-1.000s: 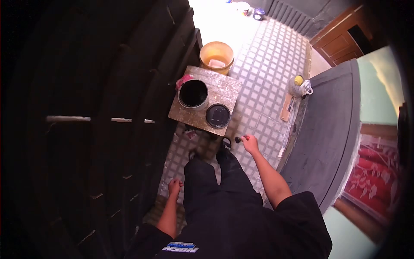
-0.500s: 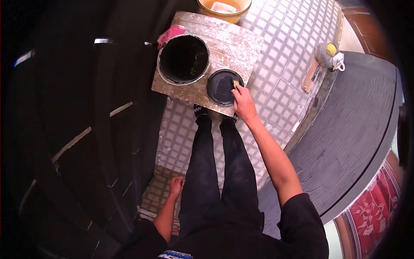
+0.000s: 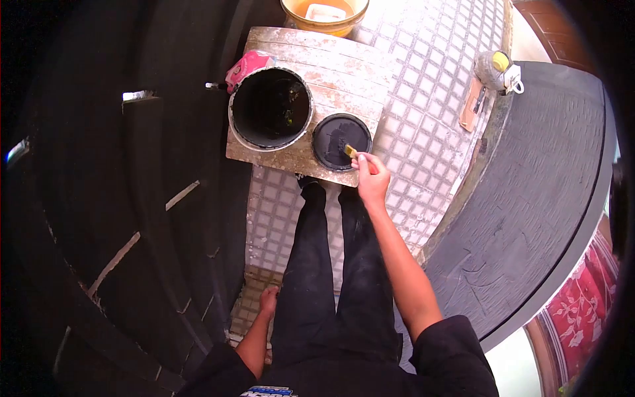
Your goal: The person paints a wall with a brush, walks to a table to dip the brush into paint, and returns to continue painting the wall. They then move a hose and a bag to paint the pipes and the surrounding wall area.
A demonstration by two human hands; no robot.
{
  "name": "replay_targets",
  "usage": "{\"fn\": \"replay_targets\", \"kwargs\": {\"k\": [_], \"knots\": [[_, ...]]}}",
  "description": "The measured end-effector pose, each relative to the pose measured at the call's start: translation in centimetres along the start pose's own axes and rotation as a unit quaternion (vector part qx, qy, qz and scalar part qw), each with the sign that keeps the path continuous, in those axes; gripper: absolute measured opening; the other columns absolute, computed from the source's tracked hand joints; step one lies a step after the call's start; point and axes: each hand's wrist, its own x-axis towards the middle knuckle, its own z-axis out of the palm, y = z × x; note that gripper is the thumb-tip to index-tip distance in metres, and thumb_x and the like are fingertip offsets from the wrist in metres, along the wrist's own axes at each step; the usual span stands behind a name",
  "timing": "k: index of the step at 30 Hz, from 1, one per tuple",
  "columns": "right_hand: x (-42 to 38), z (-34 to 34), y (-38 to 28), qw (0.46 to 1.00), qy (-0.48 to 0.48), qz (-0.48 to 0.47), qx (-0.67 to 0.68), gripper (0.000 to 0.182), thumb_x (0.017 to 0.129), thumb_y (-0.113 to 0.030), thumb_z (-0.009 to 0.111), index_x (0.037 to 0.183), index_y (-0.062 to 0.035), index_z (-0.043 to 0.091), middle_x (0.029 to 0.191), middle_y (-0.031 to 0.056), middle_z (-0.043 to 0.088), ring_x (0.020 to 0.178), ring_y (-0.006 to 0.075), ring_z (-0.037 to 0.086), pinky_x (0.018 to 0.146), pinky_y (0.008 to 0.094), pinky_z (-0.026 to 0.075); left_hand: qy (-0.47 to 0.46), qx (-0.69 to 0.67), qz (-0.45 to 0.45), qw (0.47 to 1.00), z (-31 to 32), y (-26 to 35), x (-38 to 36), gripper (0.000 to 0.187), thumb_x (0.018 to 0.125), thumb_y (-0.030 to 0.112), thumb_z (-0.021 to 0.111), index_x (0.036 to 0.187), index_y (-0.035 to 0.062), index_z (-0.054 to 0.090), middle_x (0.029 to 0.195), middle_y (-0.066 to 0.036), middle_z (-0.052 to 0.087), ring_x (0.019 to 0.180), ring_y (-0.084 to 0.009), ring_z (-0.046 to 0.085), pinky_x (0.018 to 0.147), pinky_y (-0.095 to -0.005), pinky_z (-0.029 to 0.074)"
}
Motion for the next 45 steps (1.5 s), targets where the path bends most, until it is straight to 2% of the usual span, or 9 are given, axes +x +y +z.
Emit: {"fn": "replay_targets", "kwargs": {"k": [2, 9, 15, 17, 21, 31, 35, 40, 45], "knots": [[0.9, 1.0, 0.2, 0.946, 0.069, 0.169, 0.268, 0.02, 0.092, -0.007, 0.056, 0.099, 0.0104, 0.061, 0.095, 0.016, 0.065, 0.081, 0.0197, 0.067, 0.075, 0.0278, 0.056, 0.004, 0.016, 0.025, 1.0, -0.2, -0.4, 0.6, 0.025, 0.09, 0.026, 0.058, 0.098, 0.0027, 0.064, 0.093, -0.004, 0.065, 0.084, -0.0145, 0.06, 0.079, -0.0298, 0.047], [1.3, 3.3, 3.2, 0.913, 0.153, 0.244, 0.289, 0.02, 0.091, -0.005, 0.054, 0.1, 0.0129, 0.059, 0.093, 0.0177, 0.065, 0.081, 0.0248, 0.068, 0.076, 0.0293, 0.058, -0.02, 0.028, 0.007, 0.999, -1.8, -2.0, 1.8, 0.022, 0.088, 0.022, 0.058, 0.096, 0.0025, 0.065, 0.09, -0.005, 0.065, 0.083, -0.0155, 0.06, 0.076, -0.031, 0.047], [-0.9, 2.5, 1.1, 0.962, 0.174, 0.191, 0.088, 0.017, 0.091, -0.007, 0.054, 0.094, 0.0068, 0.063, 0.092, 0.0152, 0.065, 0.08, 0.0218, 0.067, 0.071, 0.0306, 0.054, -0.067, 0.054, 0.023, 0.996, -3.6, -6.3, 5.5, 0.028, 0.086, 0.023, 0.056, 0.095, -0.0006, 0.067, 0.089, -0.01, 0.067, 0.084, -0.0192, 0.061, 0.076, -0.0329, 0.047], [-1.5, 2.0, 0.3, 0.969, 0.134, -0.09, -0.186, 0.015, 0.09, -0.006, 0.054, 0.096, 0.0039, 0.063, 0.096, 0.0169, 0.063, 0.09, 0.0301, 0.064, 0.078, 0.0356, 0.051, -0.096, 0.033, 0.04, 0.994, -4.7, -6.9, 5.9, 0.03, 0.086, 0.024, 0.055, 0.096, -0.0018, 0.067, 0.09, -0.012, 0.067, 0.085, -0.0209, 0.062, 0.076, -0.0339, 0.047], [-1.4, 1.7, 0.9, 0.949, 0.048, -0.159, -0.269, 0.017, 0.088, -0.006, 0.054, 0.102, 0.0011, 0.061, 0.112, 0.0197, 0.055, 0.099, 0.0368, 0.057, 0.087, 0.0418, 0.047, -0.067, 0.15, 0.084, 0.983, -5.1, -1.0, 2.5, 0.033, 0.086, 0.025, 0.051, 0.093, -0.0027, 0.068, 0.092, -0.016, 0.068, 0.086, -0.0253, 0.063, 0.078, -0.0367, 0.045], [-4.0, 3.0, 1.1, 0.966, -0.047, -0.109, -0.229, 0.014, 0.088, -0.008, 0.054, 0.094, 0.002, 0.061, 0.105, 0.0183, 0.055, 0.09, 0.0384, 0.059, 0.078, 0.0419, 0.049, -0.031, 0.043, 0.031, 0.998, -6.7, -0.9, 5.4, 0.03, 0.088, 0.03, 0.055, 0.074, 0.004, 0.061, 0.067, -0.005, 0.058, 0.06, -0.0162, 0.055, 0.056, -0.0337, 0.043], [-3.7, 2.9, 0.9, 0.985, 0.015, -0.108, -0.137, 0.013, 0.086, -0.006, 0.058, 0.095, 0.001, 0.065, 0.091, 0.0136, 0.063, 0.083, 0.0259, 0.065, 0.074, 0.0331, 0.051, -0.035, 0.046, 0.006, 0.998, -7.1, 1.8, 3.9, 0.032, 0.088, 0.031, 0.055, 0.065, 0.0085, 0.052, 0.061, -0.002, 0.051, 0.053, -0.013, 0.048, 0.049, -0.0322, 0.038], [-3.5, 2.4, 4.4, 0.975, 0.091, 0.171, 0.109, 0.019, 0.092, -0.009, 0.054, 0.095, 0.0055, 0.065, 0.09, 0.0114, 0.064, 0.081, 0.018, 0.068, 0.072, 0.0252, 0.052, -0.07, -0.012, -0.025, 0.997, -8.5, 0.6, 4.8, 0.024, 0.088, 0.028, 0.055, 0.072, 0.0111, 0.052, 0.063, 0.0, 0.051, 0.053, -0.0115, 0.047, 0.049, -0.0303, 0.037], [-3.2, 0.4, 2.8, 0.985, 0.143, 0.006, -0.099, 0.014, 0.089, -0.006, 0.056, 0.094, 0.0035, 0.065, 0.096, 0.0151, 0.062, 0.08, 0.0225, 0.066, 0.075, 0.0308, 0.051, -0.059, 0.009, -0.017, 0.998, -9.0, 3.5, 2.7, 0.018, 0.087, 0.025, 0.055, 0.077, 0.0106, 0.056, 0.065, -0.002, 0.055, 0.054, -0.0115, 0.05, 0.048, -0.0292, 0.039]]}}
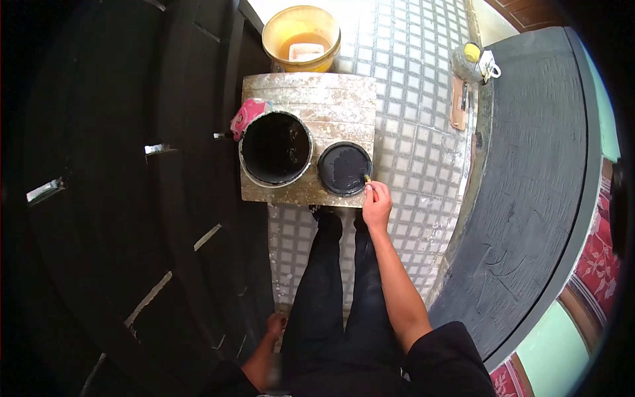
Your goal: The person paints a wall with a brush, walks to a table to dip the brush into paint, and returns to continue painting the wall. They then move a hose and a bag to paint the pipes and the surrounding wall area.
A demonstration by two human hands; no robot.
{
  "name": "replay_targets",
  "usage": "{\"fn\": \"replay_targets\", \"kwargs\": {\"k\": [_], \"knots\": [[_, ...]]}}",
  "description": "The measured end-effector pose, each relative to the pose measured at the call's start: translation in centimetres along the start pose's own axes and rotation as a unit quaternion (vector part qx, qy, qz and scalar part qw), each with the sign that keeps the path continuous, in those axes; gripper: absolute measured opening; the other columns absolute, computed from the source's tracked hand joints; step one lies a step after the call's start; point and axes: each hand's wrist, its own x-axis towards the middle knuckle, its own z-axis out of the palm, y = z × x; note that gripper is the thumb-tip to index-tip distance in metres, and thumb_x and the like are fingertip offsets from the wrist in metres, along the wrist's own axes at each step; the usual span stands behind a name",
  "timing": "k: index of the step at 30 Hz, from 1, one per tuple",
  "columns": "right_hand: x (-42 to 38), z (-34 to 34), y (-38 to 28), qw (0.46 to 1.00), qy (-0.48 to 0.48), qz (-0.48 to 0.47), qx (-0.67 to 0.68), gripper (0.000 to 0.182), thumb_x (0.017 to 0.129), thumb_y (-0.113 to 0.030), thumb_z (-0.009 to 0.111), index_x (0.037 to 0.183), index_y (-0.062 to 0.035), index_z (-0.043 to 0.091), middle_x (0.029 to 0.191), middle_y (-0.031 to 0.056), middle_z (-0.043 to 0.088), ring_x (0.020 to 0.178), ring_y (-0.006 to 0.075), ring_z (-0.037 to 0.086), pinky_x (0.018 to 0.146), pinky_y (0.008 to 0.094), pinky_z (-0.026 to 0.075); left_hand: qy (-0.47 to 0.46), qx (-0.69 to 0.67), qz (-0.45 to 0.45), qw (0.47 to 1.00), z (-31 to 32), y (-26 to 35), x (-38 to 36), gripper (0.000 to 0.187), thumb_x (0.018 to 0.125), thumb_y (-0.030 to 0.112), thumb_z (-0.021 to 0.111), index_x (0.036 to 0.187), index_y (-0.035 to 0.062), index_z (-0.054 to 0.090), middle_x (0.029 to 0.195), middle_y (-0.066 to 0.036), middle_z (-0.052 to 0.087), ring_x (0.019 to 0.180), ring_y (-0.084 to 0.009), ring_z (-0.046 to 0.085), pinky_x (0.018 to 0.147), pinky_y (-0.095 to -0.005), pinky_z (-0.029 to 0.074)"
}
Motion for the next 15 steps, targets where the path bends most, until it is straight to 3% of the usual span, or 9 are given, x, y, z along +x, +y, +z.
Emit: {"fn": "replay_targets", "kwargs": {"k": [2, 3, 4, 8, 10, 12, 15], "knots": [[0.2, -0.4, -1.4, 0.985, 0.005, -0.155, -0.077, 0.013, 0.087, -0.005, 0.057, 0.093, 0.0029, 0.064, 0.099, 0.017, 0.061, 0.088, 0.0294, 0.062, 0.079, 0.0353, 0.049, 0.002, 0.0, 0.004, 1.0, -0.5, -0.5, 0.9, 0.017, 0.087, 0.025, 0.054, 0.079, 0.0098, 0.058, 0.067, -0.003, 0.057, 0.055, -0.0121, 0.053, 0.049, -0.0288, 0.041], [0.0, -0.5, -2.0, 0.988, -0.033, -0.136, -0.073, 0.012, 0.086, -0.004, 0.056, 0.093, 0.0028, 0.064, 0.099, 0.0177, 0.059, 0.095, 0.0347, 0.059, 0.083, 0.0382, 0.047, -0.01, 0.001, 0.024, 1.0, -1.0, -1.3, 1.9, 0.018, 0.087, 0.025, 0.054, 0.082, 0.0084, 0.058, 0.068, -0.004, 0.059, 0.057, -0.0133, 0.055, 0.05, -0.0289, 0.044], [-0.4, -0.2, -1.9, 0.984, -0.048, -0.152, -0.083, 0.013, 0.087, -0.008, 0.056, 0.093, 0.0018, 0.063, 0.098, 0.0183, 0.058, 0.09, 0.0378, 0.059, 0.079, 0.042, 0.048, -0.021, 0.0, 0.044, 0.999, -1.3, -1.8, 2.3, 0.019, 0.088, 0.025, 0.054, 0.084, 0.0069, 0.059, 0.07, -0.005, 0.061, 0.059, -0.0146, 0.058, 0.052, -0.0291, 0.046], [-1.7, 0.6, -1.9, 0.975, -0.12, -0.169, -0.077, 0.014, 0.086, -0.01, 0.058, 0.092, 0.0006, 0.064, 0.095, 0.0168, 0.059, 0.089, 0.037, 0.06, 0.077, 0.0412, 0.049, -0.016, -0.002, 0.052, 0.999, -1.3, 0.7, 0.6, 0.022, 0.089, 0.026, 0.054, 0.093, 0.0045, 0.058, 0.074, -0.008, 0.063, 0.062, -0.0186, 0.062, 0.053, -0.0313, 0.049], [-1.9, 0.1, -2.8, 0.988, -0.104, -0.111, -0.04, 0.015, 0.085, -0.011, 0.059, 0.093, 0.001, 0.065, 0.092, 0.0172, 0.063, 0.088, 0.0351, 0.062, 0.077, 0.0401, 0.049, -0.015, -0.039, 0.077, 0.996, -1.2, 1.5, 0.9, 0.023, 0.089, 0.026, 0.054, 0.095, 0.0043, 0.058, 0.075, -0.009, 0.064, 0.061, -0.0197, 0.062, 0.053, -0.0328, 0.05], [-1.9, -0.4, -2.9, 0.998, -0.06, -0.028, -0.001, 0.018, 0.086, -0.012, 0.062, 0.096, 0.0024, 0.065, 0.083, 0.0136, 0.068, 0.076, 0.0231, 0.067, 0.071, 0.0333, 0.052, -0.018, -0.063, 0.074, 0.995, -1.4, 2.3, 1.9, 0.024, 0.089, 0.026, 0.054, 0.099, 0.0045, 0.057, 0.076, -0.01, 0.064, 0.061, -0.0214, 0.064, 0.053, -0.0355, 0.051], [-1.4, -2.7, -4.8, 0.978, -0.063, 0.09, 0.18, 0.018, 0.089, -0.01, 0.061, 0.096, 0.0062, 0.063, 0.083, 0.0115, 0.067, 0.072, 0.0169, 0.067, 0.064, 0.0272, 0.054, -0.035, -0.03, 0.109, 0.993, -1.0, 6.2, 2.1, 0.025, 0.089, 0.027, 0.054, 0.099, 0.0047, 0.057, 0.078, -0.01, 0.064, 0.063, -0.0218, 0.066, 0.055, -0.0375, 0.052]]}}
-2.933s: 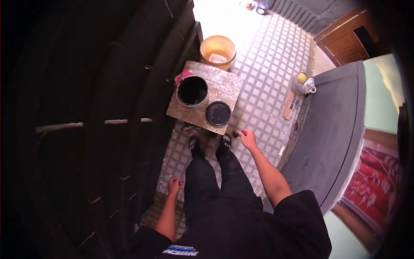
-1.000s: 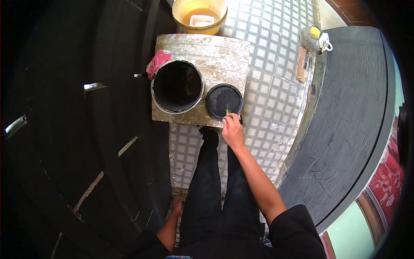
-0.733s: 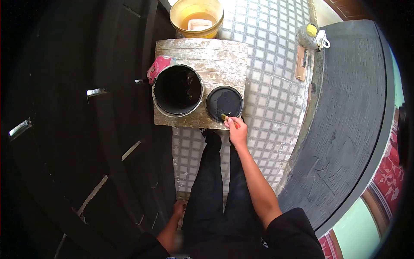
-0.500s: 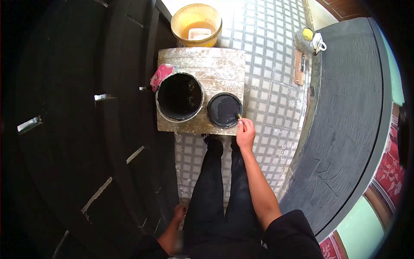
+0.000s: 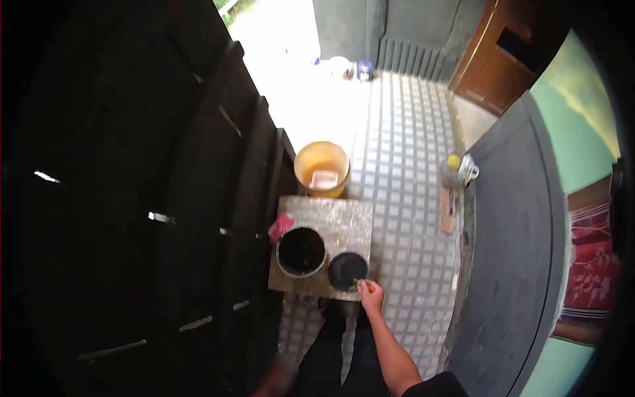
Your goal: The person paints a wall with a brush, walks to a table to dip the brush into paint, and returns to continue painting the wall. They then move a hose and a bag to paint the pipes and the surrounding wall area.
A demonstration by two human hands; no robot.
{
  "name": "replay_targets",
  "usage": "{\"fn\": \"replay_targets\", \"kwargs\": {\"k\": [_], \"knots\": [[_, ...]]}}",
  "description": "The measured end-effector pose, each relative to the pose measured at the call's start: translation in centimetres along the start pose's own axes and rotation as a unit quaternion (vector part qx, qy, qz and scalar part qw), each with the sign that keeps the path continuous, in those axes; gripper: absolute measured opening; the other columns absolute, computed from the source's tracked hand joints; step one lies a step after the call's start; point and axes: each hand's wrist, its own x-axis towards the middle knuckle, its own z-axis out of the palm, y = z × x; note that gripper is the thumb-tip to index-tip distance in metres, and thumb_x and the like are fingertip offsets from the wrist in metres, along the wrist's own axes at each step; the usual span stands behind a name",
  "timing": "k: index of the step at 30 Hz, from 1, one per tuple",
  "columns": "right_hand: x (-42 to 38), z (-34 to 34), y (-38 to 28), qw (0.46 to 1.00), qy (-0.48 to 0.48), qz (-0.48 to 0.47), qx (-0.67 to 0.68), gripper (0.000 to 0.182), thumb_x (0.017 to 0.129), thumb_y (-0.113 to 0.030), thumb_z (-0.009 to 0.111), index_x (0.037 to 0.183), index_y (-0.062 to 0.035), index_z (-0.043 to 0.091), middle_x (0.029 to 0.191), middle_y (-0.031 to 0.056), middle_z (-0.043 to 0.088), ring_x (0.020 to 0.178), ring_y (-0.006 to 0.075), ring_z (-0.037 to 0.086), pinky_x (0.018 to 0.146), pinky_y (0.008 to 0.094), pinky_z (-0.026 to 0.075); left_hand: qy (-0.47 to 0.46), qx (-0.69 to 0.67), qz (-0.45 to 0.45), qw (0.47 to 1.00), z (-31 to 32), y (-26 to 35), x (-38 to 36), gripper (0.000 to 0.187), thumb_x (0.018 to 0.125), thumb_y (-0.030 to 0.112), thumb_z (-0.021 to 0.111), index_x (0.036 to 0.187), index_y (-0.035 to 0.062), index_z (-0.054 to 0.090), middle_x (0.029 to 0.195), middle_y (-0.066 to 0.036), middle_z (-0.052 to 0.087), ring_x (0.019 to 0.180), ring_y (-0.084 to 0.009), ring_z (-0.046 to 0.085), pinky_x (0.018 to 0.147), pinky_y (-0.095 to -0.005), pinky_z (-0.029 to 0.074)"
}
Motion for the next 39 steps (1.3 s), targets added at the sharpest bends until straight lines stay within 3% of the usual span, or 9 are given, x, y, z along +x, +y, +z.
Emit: {"fn": "replay_targets", "kwargs": {"k": [1, 7, 8, 11, 15, 19, 21, 31, 39], "knots": [[-0.4, -0.5, -1.4, 0.998, 0.008, 0.01, 0.067, 0.018, 0.089, -0.009, 0.061, 0.096, 0.0073, 0.063, 0.083, 0.0113, 0.066, 0.073, 0.0169, 0.067, 0.064, 0.0259, 0.055, -0.007, -0.006, 0.021, 1.0, 0.1, 1.1, 0.7, 0.025, 0.089, 0.027, 0.054, 0.099, 0.0047, 0.057, 0.078, -0.01, 0.064, 0.063, -0.0218, 0.066, 0.055, -0.0375, 0.052], [-1.1, -4.2, -7.0, 0.99, 0.03, 0.015, 0.136, 0.019, 0.088, -0.008, 0.062, 0.097, 0.0084, 0.061, 0.085, 0.0138, 0.066, 0.074, 0.0228, 0.068, 0.064, 0.0284, 0.058, -0.01, -0.084, 0.121, 0.989, 3.3, 9.3, 2.4, 0.02, 0.089, 0.026, 0.056, 0.093, 0.0063, 0.058, 0.076, -0.008, 0.065, 0.064, -0.0196, 0.065, 0.057, -0.0336, 0.053], [-1.9, -4.9, -8.1, 0.985, 0.035, 0.033, 0.164, 0.019, 0.088, -0.008, 0.062, 0.099, 0.0082, 0.061, 0.086, 0.0139, 0.066, 0.074, 0.0233, 0.068, 0.064, 0.0287, 0.058, -0.02, -0.016, 0.143, 0.989, 3.4, 10.5, 2.5, 0.02, 0.09, 0.025, 0.055, 0.095, 0.0055, 0.058, 0.072, -0.008, 0.065, 0.063, -0.019, 0.065, 0.055, -0.0332, 0.053], [-3.5, -6.4, -11.0, 0.976, 0.041, 0.039, 0.21, 0.021, 0.088, -0.009, 0.063, 0.101, 0.0067, 0.059, 0.087, 0.014, 0.066, 0.075, 0.026, 0.069, 0.066, 0.0322, 0.059, -0.03, -0.046, 0.154, 0.987, 4.5, 13.3, 1.1, 0.022, 0.09, 0.025, 0.055, 0.098, 0.0046, 0.057, 0.078, -0.009, 0.065, 0.067, -0.0189, 0.066, 0.056, -0.0325, 0.053], [-5.0, -7.4, -12.7, 0.958, 0.039, 0.046, 0.28, 0.018, 0.088, -0.015, 0.063, 0.095, 0.0014, 0.06, 0.088, 0.0126, 0.066, 0.075, 0.0279, 0.068, 0.068, 0.037, 0.058, -0.026, -0.049, 0.227, 0.972, 4.8, 15.5, -0.5, 0.03, 0.089, 0.026, 0.058, 0.104, 0.0, 0.057, 0.089, -0.011, 0.063, 0.07, -0.0208, 0.065, 0.058, -0.0356, 0.053], [-6.4, -7.5, -13.3, 0.949, 0.046, 0.095, 0.296, 0.02, 0.088, -0.023, 0.064, 0.095, -0.0049, 0.06, 0.087, 0.01, 0.066, 0.076, 0.0244, 0.067, 0.064, 0.0352, 0.055, -0.02, -0.136, 0.218, 0.966, 4.3, 14.7, 0.8, 0.03, 0.089, 0.026, 0.058, 0.101, -0.0018, 0.057, 0.084, -0.011, 0.063, 0.068, -0.0219, 0.065, 0.059, -0.0368, 0.053], [-6.5, -7.6, -13.3, 0.949, 0.052, 0.095, 0.296, 0.02, 0.089, -0.024, 0.063, 0.094, -0.0055, 0.059, 0.087, 0.0102, 0.065, 0.076, 0.024, 0.066, 0.063, 0.0355, 0.054, 0.017, -0.118, 0.263, 0.957, 4.0, 12.9, 1.5, 0.032, 0.088, 0.031, 0.058, 0.096, 0.0, 0.059, 0.075, -0.01, 0.062, 0.055, -0.0206, 0.061, 0.046, -0.0341, 0.048], [-3.2, -7.7, -16.5, 0.984, -0.066, 0.073, 0.151, 0.023, 0.092, -0.029, 0.057, 0.095, -0.0064, 0.059, 0.087, 0.0106, 0.065, 0.072, 0.0226, 0.066, 0.058, 0.0324, 0.054, 0.185, -0.265, 0.141, 0.936, 5.5, -2.5, -2.7, 0.038, 0.087, 0.036, 0.058, 0.098, -0.0007, 0.059, 0.076, -0.012, 0.063, 0.055, -0.0214, 0.062, 0.045, -0.034, 0.047], [-0.8, -8.1, -18.9, 0.983, -0.166, 0.051, 0.065, 0.026, 0.091, -0.031, 0.057, 0.095, -0.0054, 0.06, 0.088, 0.0115, 0.066, 0.074, 0.0221, 0.066, 0.058, 0.0317, 0.053, 0.164, -0.433, 0.023, 0.886, 15.2, -13.6, -6.6, 0.041, 0.088, 0.039, 0.056, 0.103, 0.0012, 0.058, 0.078, -0.011, 0.065, 0.057, -0.0211, 0.064, 0.041, -0.031, 0.044]]}}
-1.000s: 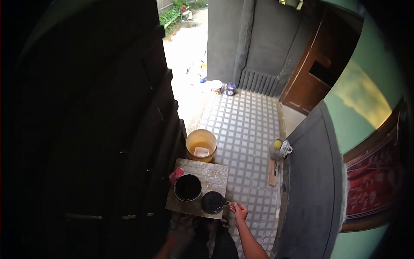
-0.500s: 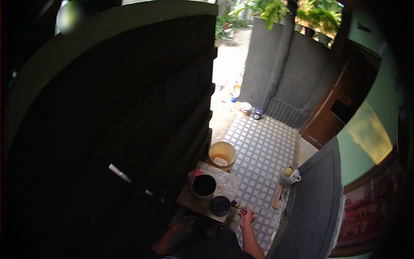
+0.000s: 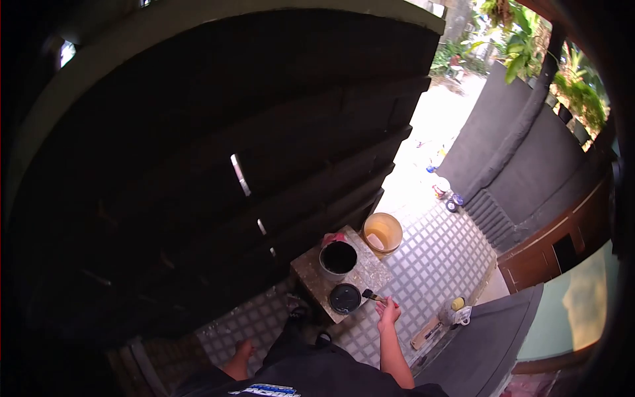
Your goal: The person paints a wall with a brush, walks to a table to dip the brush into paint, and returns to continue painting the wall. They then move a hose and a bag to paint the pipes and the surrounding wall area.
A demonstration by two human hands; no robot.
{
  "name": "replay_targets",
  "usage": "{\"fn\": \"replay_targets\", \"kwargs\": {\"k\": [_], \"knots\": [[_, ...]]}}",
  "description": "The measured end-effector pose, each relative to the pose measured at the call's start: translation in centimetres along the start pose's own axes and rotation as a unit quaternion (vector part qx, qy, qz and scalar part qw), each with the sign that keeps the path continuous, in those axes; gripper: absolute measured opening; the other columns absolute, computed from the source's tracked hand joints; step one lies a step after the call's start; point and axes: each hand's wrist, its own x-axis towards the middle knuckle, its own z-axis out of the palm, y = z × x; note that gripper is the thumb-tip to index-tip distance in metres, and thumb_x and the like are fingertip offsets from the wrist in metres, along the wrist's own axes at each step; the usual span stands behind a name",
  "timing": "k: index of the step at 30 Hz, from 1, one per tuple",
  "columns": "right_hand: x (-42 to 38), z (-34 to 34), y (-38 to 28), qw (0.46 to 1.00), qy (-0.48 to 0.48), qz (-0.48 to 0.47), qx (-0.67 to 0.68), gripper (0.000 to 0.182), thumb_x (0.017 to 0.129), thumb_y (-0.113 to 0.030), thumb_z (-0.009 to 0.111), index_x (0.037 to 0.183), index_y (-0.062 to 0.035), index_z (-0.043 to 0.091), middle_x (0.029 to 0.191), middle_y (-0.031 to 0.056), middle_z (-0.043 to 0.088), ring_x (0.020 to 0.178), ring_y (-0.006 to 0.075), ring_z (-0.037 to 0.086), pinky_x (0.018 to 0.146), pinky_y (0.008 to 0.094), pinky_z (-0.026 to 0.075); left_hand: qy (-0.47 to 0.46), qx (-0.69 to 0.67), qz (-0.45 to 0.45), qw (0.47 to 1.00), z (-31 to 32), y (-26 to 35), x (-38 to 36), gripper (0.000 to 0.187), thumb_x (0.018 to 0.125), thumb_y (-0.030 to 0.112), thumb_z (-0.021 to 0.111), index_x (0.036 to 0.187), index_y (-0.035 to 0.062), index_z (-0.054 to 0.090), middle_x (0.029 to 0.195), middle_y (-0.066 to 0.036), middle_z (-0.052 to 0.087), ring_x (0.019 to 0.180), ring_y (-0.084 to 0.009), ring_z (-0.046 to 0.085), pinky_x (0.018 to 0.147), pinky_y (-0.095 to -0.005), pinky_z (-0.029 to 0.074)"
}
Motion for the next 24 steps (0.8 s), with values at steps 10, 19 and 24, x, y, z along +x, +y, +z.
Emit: {"fn": "replay_targets", "kwargs": {"k": [10, 19, 24], "knots": [[-0.8, 0.7, 1.7, 0.994, -0.057, 0.064, -0.064, 0.023, 0.091, -0.026, 0.058, 0.094, -0.003, 0.06, 0.083, 0.0078, 0.064, 0.064, 0.0172, 0.064, 0.05, 0.0268, 0.052, -0.01, -0.149, -0.073, 0.986, -0.3, -12.5, -7.8, 0.034, 0.091, 0.032, 0.056, 0.107, 0.0025, 0.057, 0.086, -0.013, 0.068, 0.063, -0.023, 0.066, 0.045, -0.0348, 0.046], [-6.3, 6.5, 4.3, 0.984, -0.141, 0.077, -0.075, 0.019, 0.092, -0.024, 0.059, 0.09, -0.0055, 0.06, 0.079, 0.0067, 0.065, 0.06, 0.0175, 0.064, 0.049, 0.0275, 0.052, 0.025, -0.211, -0.089, 0.973, -3.7, -17.8, -13.2, 0.04, 0.092, 0.037, 0.052, 0.118, 0.0067, 0.05, 0.1, -0.013, 0.066, 0.085, -0.0267, 0.066, 0.069, -0.0419, 0.049], [-11.5, 9.1, 7.8, 0.976, -0.176, 0.08, -0.097, 0.02, 0.093, -0.026, 0.056, 0.094, -0.0065, 0.061, 0.081, 0.0052, 0.065, 0.065, 0.0172, 0.065, 0.054, 0.0296, 0.053, 0.017, -0.244, -0.071, 0.967, -7.7, -20.7, -13.3, 0.035, 0.092, 0.035, 0.052, 0.115, 0.0085, 0.051, 0.1, -0.013, 0.066, 0.085, -0.0254, 0.066, 0.068, -0.0403, 0.049]]}}
